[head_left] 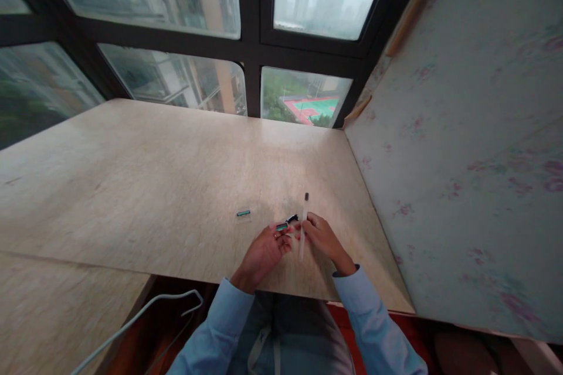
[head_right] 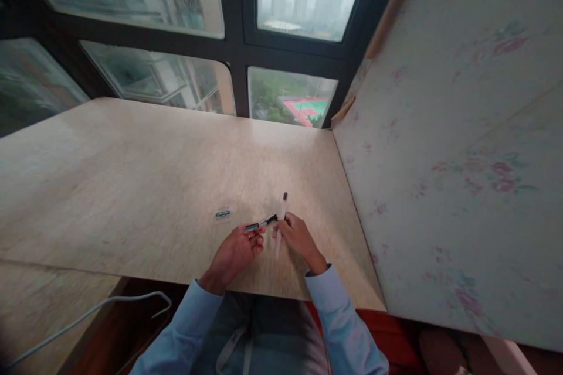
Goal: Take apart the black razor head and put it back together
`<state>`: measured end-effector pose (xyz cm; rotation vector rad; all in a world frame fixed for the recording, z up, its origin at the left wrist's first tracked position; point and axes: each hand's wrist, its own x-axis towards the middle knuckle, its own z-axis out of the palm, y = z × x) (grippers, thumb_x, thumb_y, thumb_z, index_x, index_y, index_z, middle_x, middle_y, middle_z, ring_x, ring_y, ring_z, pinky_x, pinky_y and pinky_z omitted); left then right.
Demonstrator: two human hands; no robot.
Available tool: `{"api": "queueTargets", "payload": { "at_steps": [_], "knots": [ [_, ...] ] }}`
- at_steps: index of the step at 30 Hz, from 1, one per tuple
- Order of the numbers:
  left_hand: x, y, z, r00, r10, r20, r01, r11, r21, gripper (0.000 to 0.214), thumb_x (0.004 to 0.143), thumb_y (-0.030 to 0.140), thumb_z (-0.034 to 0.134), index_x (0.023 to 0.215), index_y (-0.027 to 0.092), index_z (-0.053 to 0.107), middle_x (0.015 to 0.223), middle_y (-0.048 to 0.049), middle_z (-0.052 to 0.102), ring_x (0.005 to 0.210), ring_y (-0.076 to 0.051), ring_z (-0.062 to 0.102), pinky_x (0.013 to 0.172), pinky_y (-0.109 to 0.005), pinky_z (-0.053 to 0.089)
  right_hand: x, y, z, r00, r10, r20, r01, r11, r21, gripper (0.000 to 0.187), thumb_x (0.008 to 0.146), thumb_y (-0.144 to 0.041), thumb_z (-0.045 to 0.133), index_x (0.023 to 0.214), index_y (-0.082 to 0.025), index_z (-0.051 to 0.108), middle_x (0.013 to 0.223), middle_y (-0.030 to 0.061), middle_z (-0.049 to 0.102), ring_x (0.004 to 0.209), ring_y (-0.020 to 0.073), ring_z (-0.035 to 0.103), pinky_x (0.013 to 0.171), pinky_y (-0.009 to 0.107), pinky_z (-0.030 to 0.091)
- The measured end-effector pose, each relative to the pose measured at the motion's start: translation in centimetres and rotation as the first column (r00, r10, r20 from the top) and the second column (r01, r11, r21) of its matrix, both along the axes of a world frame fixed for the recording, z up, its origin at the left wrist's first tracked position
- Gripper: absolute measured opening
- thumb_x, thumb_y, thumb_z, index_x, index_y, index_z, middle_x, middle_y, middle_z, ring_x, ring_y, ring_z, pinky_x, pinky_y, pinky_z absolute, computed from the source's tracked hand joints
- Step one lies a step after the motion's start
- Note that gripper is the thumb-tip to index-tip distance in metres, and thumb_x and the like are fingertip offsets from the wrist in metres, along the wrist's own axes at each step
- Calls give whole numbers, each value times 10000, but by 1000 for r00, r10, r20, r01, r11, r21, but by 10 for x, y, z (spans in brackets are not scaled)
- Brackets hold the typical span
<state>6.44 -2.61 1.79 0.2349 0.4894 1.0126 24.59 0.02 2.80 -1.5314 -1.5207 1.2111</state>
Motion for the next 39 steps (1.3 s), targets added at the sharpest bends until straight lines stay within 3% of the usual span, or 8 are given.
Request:
{"api": "queueTargets", "payload": {
  "at_steps": [4, 8, 12, 16, 19, 22, 30, 39],
  "knots": [
    [13, 1, -3, 998, -57, -16, 58, 998, 37, 316, 820, 360, 695, 938, 67, 683, 906, -117, 677, 732, -164, 612, 698, -294, 477, -3, 2, -2, 998, 23, 53, -29, 993, 112, 222, 844, -299, 468, 763, -163, 624, 756, 29, 663, 748, 180, 626, 682, 275, 469],
    [21, 1, -8, 996, -80, -31, 81, 996, 31, 300, 871, 368, 629, 961, 83, 664, 914, -112, 660, 730, -162, 603, 692, -296, 467, -8, 10, -7, 999, 11, 45, -17, 992, 129, 231, 836, -316, 491, 699, -165, 600, 687, 5, 633, 667, 155, 573, 626, 254, 436],
    [24, 4, -7, 997, -75, -20, 76, 997, 29, 300, 883, 357, 615, 992, 79, 648, 911, -110, 653, 727, -161, 599, 707, -300, 460, -7, 17, -12, 995, 54, -87, -44, 992, 117, 201, 809, -318, 535, 685, -172, 595, 711, 13, 653, 678, 157, 585, 637, 260, 448],
    [23, 8, -7, 996, -85, 18, 85, 996, 3, 300, 875, 350, 629, 955, 63, 662, 894, -110, 648, 721, -152, 592, 691, -277, 448, 4, 17, -7, 951, 33, -307, -9, 997, 80, 229, 841, -400, 559, 820, -179, 616, 788, 30, 671, 580, 141, 587, 562, 266, 465],
    [22, 9, -10, 997, -71, 39, 73, 997, -37, 292, 869, 358, 635, 914, 71, 667, 843, -92, 636, 669, -138, 572, 645, -265, 434, 16, 11, 1, 937, 14, -348, 38, 989, 143, 301, 866, -433, 575, 1009, -176, 640, 722, -1, 628, 470, 103, 504, 457, 230, 386],
    [21, 10, -13, 997, -52, 63, 56, 997, -57, 296, 855, 367, 656, 912, 76, 666, 784, -71, 615, 614, -117, 536, 607, -251, 417, 26, 1, 8, 966, 19, -259, 48, 967, 250, 343, 917, -422, 545, 1105, -165, 671, 633, -34, 536, 467, 90, 426, 449, 223, 328],
    [17, 8, -18, 997, -22, 69, 19, 999, 42, 375, 778, 469, 730, 836, 110, 641, 739, -38, 585, 602, -102, 509, 596, -239, 413, 18, -38, 18, 988, 92, 123, -142, 851, 506, 300, 957, -287, 526, 1199, -223, 691, 817, 44, 644, 710, 152, 585, 617, 266, 452],
    [13, 4, -25, 998, -59, -28, 63, 987, 147, 343, 718, 405, 791, 935, 167, 673, 808, -18, 625, 695, -118, 582, 621, -227, 445, 4, -80, 31, 983, 86, 161, -146, 901, 408, 304, 954, -278, 557, 1231, -241, 677, 747, 16, 614, 648, 132, 583, 567, 240, 434]
  ]
}}
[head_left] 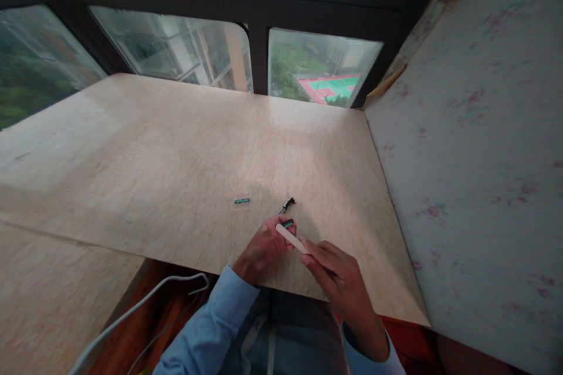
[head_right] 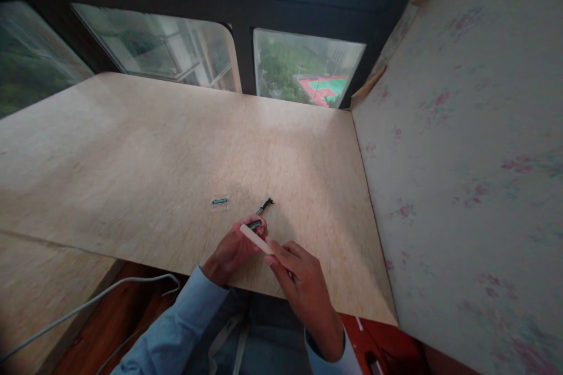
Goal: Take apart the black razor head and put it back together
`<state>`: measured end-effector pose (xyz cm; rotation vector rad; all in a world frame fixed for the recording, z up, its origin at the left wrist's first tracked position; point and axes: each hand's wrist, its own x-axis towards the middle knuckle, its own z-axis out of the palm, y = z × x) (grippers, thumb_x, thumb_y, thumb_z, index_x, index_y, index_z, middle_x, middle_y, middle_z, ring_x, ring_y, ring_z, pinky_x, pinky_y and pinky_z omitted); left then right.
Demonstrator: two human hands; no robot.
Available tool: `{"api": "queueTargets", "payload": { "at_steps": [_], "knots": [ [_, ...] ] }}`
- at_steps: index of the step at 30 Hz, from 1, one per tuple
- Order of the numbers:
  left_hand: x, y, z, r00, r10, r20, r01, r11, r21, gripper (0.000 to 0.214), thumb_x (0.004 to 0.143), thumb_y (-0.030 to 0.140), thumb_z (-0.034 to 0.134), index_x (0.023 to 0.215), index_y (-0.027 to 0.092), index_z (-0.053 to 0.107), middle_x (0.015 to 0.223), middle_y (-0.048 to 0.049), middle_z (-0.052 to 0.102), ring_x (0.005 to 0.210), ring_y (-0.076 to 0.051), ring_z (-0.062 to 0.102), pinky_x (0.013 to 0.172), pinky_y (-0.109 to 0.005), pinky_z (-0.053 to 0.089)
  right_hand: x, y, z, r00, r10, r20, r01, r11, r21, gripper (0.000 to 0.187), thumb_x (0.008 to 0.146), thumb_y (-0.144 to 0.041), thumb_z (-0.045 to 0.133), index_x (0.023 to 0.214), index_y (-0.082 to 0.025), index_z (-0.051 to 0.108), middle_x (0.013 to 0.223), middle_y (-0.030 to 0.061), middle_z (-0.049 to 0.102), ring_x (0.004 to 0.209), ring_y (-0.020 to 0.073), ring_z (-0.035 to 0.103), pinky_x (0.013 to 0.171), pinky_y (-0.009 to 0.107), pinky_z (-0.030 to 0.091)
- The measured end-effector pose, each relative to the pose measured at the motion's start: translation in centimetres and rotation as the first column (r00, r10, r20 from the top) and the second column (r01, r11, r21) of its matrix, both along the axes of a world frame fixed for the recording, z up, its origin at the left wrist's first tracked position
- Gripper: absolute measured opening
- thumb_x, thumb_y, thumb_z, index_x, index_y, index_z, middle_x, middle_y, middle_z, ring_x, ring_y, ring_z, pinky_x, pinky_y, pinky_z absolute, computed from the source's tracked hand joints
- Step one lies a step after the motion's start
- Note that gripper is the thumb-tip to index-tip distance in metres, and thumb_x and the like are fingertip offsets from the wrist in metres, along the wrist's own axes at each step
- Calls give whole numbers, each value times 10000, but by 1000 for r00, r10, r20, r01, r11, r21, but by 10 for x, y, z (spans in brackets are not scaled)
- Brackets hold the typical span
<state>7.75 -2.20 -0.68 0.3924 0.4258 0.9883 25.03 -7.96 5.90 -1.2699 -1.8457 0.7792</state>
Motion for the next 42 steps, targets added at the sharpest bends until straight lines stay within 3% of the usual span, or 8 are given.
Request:
{"api": "queueTargets", "payload": {
  "at_steps": [7, 15, 20, 25, 29, 35, 40, 42],
  "knots": [
    [0, -2, 3, 1000, 11, 21, -11, 1000, 7, 410, 679, 434, 819, 940, 156, 670, 843, -29, 628, 644, -102, 544, 598, -231, 455, -13, -15, -6, 969, -151, -197, 131, 985, -109, 285, 937, -285, 577, 1185, -219, 701, 672, -7, 580, 574, 115, 552, 523, 231, 436],
    [1, -3, 6, 998, -8, 56, 7, 1000, 19, 476, 639, 526, 816, 898, 155, 671, 753, -13, 611, 620, -105, 542, 599, -235, 446, -24, -21, -16, 928, -299, -220, 274, 952, -139, 290, 931, -291, 580, 1187, -224, 698, 666, -13, 572, 543, 104, 527, 491, 218, 423],
    [1, -4, 6, 999, 15, 31, -15, 1000, -18, 440, 674, 477, 810, 938, 149, 681, 821, -44, 648, 687, -137, 582, 618, -255, 448, -27, -24, -12, 960, -220, -175, 195, 970, -147, 285, 918, -325, 592, 1140, -208, 727, 691, 14, 624, 568, 122, 554, 535, 241, 462],
    [0, -4, 4, 996, -17, 83, 18, 1000, -10, 362, 738, 408, 775, 936, 125, 670, 764, -49, 634, 654, -142, 577, 611, -266, 438, -31, -28, -14, 902, -391, -181, 356, 913, -201, 302, 913, -356, 588, 1118, -188, 732, 646, -4, 563, 530, 118, 526, 470, 226, 427],
    [0, -5, 3, 998, -39, 52, 40, 999, -31, 335, 773, 385, 744, 971, 127, 665, 839, -59, 646, 656, -131, 570, 632, -269, 438, -35, -30, -11, 935, -312, -167, 275, 938, -212, 312, 912, -355, 588, 1137, -188, 725, 650, -2, 571, 514, 113, 516, 474, 228, 428],
    [-1, -5, 6, 991, -46, 123, 49, 999, -23, 321, 780, 389, 739, 934, 116, 669, 768, -53, 633, 641, -136, 575, 611, -258, 433, -37, -31, -13, 883, -449, -137, 427, 889, -165, 297, 912, -355, 592, 1104, -182, 737, 697, 15, 607, 534, 114, 524, 491, 232, 438],
    [-1, -5, 7, 992, -49, 116, 54, 998, -39, 306, 796, 369, 723, 951, 111, 671, 796, -69, 648, 627, -135, 573, 609, -271, 445, -38, -34, -12, 928, -352, -122, 328, 927, -179, 320, 915, -351, 589, 1157, -186, 718, 680, 10, 605, 551, 120, 541, 504, 232, 445],
    [-1, -4, 7, 991, -42, 127, 48, 998, -48, 305, 785, 372, 734, 927, 110, 672, 793, -72, 651, 628, -139, 576, 608, -275, 447, -39, -33, -9, 911, -396, -110, 376, 911, -170, 309, 909, -358, 594, 1113, -174, 735, 688, 18, 621, 566, 127, 549, 515, 238, 453]
  ]
}}
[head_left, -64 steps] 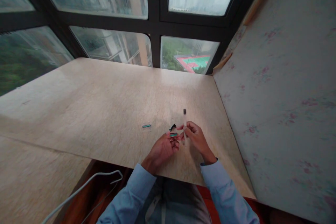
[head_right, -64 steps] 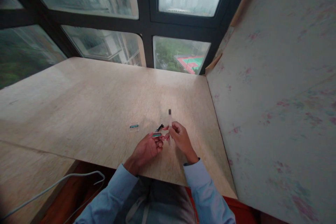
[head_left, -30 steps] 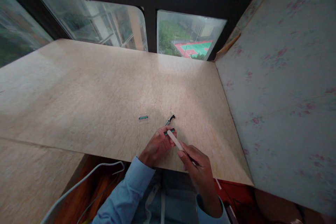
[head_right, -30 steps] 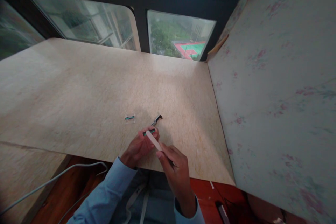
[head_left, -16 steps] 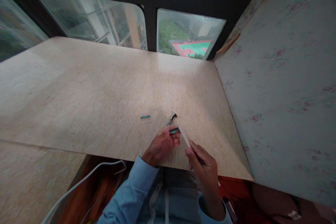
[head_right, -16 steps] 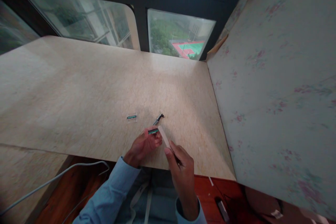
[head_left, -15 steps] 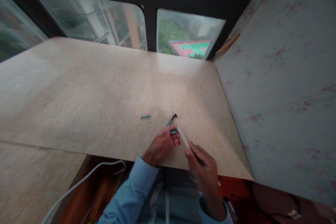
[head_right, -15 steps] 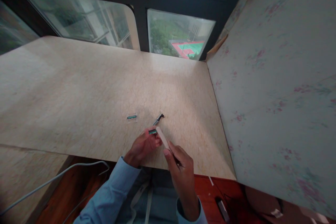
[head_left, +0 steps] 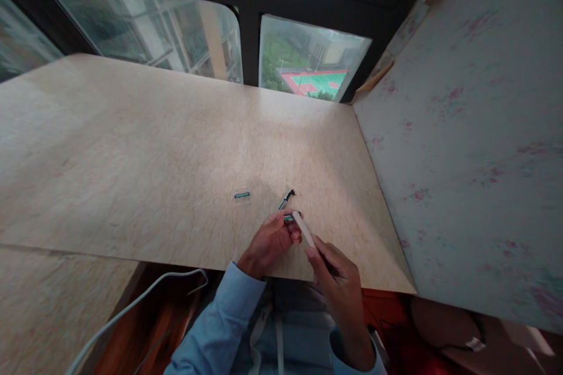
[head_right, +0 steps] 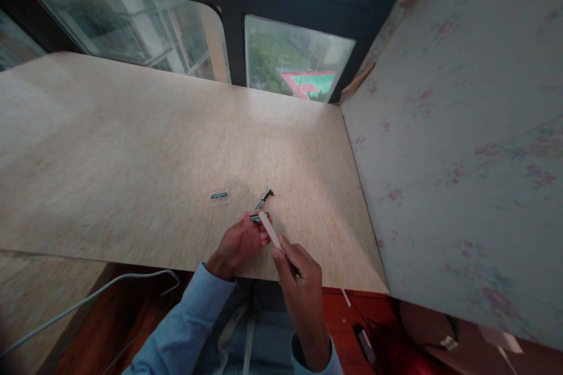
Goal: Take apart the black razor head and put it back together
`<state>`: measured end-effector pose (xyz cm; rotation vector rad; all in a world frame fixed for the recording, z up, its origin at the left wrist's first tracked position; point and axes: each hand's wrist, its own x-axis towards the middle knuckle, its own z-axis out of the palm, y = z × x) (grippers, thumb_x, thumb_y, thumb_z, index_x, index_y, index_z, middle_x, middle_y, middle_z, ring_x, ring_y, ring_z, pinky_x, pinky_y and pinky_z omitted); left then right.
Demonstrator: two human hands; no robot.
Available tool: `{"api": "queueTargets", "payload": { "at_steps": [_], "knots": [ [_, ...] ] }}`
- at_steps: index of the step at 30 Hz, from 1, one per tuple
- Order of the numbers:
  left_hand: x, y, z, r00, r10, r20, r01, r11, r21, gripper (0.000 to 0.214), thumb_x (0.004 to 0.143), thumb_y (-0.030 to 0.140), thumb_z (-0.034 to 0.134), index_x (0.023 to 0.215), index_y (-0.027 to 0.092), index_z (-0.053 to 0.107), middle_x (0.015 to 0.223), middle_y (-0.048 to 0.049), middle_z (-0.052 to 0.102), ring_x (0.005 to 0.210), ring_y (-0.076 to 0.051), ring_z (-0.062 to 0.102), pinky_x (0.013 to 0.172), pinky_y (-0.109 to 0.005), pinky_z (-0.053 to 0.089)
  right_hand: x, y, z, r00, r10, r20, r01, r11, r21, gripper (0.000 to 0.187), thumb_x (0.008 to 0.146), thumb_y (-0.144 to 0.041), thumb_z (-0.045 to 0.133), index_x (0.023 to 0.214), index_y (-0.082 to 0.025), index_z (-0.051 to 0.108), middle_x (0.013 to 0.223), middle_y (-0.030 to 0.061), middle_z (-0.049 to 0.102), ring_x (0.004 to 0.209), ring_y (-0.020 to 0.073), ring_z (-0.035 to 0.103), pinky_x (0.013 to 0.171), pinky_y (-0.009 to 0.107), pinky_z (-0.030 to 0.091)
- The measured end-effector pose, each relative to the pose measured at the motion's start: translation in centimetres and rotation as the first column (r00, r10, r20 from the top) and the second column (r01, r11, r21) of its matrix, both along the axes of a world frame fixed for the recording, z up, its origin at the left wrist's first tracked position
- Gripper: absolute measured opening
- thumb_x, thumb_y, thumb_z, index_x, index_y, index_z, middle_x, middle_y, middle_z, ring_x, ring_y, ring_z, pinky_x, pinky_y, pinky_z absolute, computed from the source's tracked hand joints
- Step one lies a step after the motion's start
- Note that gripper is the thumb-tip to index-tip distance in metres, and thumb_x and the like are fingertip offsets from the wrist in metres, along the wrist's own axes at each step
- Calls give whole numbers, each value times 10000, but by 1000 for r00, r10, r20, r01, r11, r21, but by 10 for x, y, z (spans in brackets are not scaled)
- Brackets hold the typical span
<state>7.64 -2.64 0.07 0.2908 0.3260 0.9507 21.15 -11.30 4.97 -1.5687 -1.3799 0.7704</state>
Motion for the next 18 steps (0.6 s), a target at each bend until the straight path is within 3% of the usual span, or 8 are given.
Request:
{"api": "queueTargets", "payload": {
  "at_steps": [4, 9, 14, 18],
  "knots": [
    [0, 0, 0, 1000, -8, 5, 9, 1000, -7, 313, 796, 380, 724, 913, 96, 665, 768, -72, 644, 620, -134, 573, 608, -272, 445, -1, 0, 5, 994, -108, -8, 108, 994, 27, 302, 897, -368, 607, 1074, -167, 746, 680, 19, 624, 546, 126, 538, 488, 235, 444],
    [1, 0, -2, 1000, 0, -6, 0, 1000, -16, 294, 784, 367, 740, 935, 123, 677, 822, -69, 666, 649, -133, 590, 617, -258, 461, -3, -2, 5, 999, 39, -10, -39, 999, -20, 318, 907, -358, 595, 1146, -193, 725, 737, 28, 649, 535, 113, 527, 473, 224, 433],
    [2, -1, -3, 1000, 0, 0, 0, 1000, -10, 342, 768, 400, 757, 930, 112, 669, 770, -61, 661, 652, -141, 605, 622, -257, 470, -1, -2, 1, 997, -81, 7, 81, 997, -18, 329, 909, -377, 592, 1127, -174, 731, 702, 26, 636, 522, 117, 520, 474, 231, 435],
    [2, -2, -5, 999, 2, -36, -2, 1000, -9, 359, 762, 413, 761, 933, 114, 658, 813, -67, 661, 669, -143, 605, 629, -269, 475, 2, 0, 6, 996, 73, 46, -73, 997, 4, 320, 921, -357, 580, 1157, -194, 721, 720, 27, 655, 586, 136, 582, 537, 241, 467]
  ]
}}
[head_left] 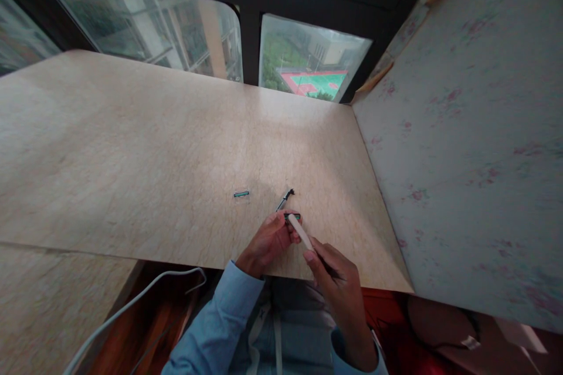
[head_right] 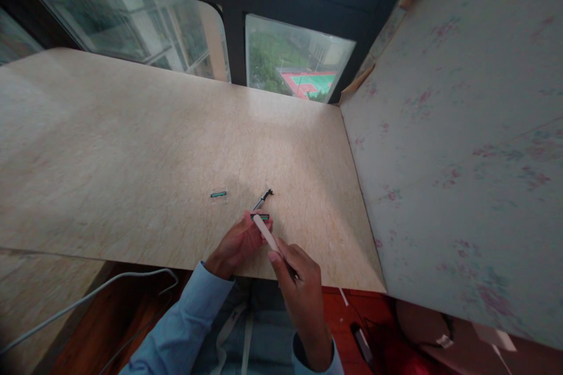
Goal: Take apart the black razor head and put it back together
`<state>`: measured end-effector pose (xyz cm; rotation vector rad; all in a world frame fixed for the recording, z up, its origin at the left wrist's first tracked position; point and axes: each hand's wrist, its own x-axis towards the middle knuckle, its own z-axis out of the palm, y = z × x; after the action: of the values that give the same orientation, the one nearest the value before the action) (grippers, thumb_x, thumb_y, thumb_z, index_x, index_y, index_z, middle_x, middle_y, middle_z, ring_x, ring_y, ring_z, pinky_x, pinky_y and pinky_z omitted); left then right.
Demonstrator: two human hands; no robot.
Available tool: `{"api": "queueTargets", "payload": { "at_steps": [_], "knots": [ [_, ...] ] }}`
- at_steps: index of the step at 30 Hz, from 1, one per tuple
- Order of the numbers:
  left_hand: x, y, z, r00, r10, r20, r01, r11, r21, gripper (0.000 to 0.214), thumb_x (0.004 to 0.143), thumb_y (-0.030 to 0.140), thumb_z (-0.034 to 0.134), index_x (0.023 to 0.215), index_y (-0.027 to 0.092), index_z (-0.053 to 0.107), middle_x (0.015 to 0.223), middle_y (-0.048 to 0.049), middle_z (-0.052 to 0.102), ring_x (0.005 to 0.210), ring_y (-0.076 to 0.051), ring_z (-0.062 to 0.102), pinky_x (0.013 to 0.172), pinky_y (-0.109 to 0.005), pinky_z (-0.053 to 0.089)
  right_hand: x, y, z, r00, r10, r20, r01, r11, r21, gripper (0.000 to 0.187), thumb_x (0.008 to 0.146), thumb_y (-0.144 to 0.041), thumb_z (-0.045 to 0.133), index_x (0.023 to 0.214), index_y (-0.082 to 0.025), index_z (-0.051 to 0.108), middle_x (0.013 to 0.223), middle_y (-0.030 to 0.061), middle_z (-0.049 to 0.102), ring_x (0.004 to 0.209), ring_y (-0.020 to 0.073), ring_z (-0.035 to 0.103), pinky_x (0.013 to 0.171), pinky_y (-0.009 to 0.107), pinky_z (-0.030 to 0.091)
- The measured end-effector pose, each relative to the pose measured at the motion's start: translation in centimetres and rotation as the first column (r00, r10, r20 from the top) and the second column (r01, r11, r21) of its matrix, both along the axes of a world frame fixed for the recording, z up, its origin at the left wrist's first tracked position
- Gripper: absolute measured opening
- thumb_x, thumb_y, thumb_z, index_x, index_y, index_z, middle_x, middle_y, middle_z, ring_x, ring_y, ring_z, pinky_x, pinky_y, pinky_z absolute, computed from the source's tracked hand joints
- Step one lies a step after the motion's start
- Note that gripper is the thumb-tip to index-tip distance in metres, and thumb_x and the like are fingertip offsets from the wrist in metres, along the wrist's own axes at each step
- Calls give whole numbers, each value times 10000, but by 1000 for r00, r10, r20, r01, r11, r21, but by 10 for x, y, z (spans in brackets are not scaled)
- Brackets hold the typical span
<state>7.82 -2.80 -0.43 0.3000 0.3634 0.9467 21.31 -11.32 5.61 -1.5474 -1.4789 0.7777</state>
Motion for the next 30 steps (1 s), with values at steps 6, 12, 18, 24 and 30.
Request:
{"api": "queueTargets", "payload": {
  "at_steps": [6, 12, 18, 24, 30],
  "knots": [
    [1, 1, -1, 999, -35, -20, 36, 999, 31, 393, 757, 433, 762, 926, 103, 634, 776, -58, 638, 644, -134, 587, 618, -264, 460, 14, 6, 6, 995, -14, 98, 8, 998, 60, 292, 929, -335, 573, 1122, -191, 738, 744, 48, 687, 645, 160, 622, 589, 257, 495],
    [0, 0, 4, 997, -58, -59, 59, 998, 15, 451, 747, 512, 741, 888, 94, 652, 752, -59, 635, 613, -129, 571, 606, -270, 456, 25, 11, 8, 986, 107, 128, -115, 992, 56, 284, 937, -332, 570, 1137, -213, 732, 754, 39, 682, 641, 155, 616, 581, 254, 485],
    [-1, -1, 1, 995, -98, -4, 98, 995, 13, 448, 721, 506, 767, 886, 105, 650, 755, -56, 636, 615, -130, 576, 601, -265, 452, 29, 13, 8, 985, 78, 154, -90, 993, 72, 299, 948, -332, 553, 1167, -210, 716, 701, 22, 638, 590, 140, 567, 550, 249, 454],
    [-1, 0, 0, 990, -138, -11, 138, 989, 59, 410, 766, 478, 739, 901, 100, 654, 775, -57, 629, 655, -126, 586, 615, -250, 454, 32, 15, 6, 981, 114, 158, -126, 990, 66, 285, 941, -342, 563, 1135, -219, 733, 704, 19, 637, 603, 142, 576, 565, 253, 461],
    [-1, 0, -1, 990, -136, -33, 138, 989, 54, 400, 765, 452, 749, 925, 95, 668, 764, -55, 644, 627, -124, 585, 599, -249, 455, 30, 15, 8, 980, 165, 110, -170, 985, 38, 306, 946, -350, 553, 1166, -217, 719, 670, 7, 611, 583, 135, 561, 554, 244, 454]
  ]
}}
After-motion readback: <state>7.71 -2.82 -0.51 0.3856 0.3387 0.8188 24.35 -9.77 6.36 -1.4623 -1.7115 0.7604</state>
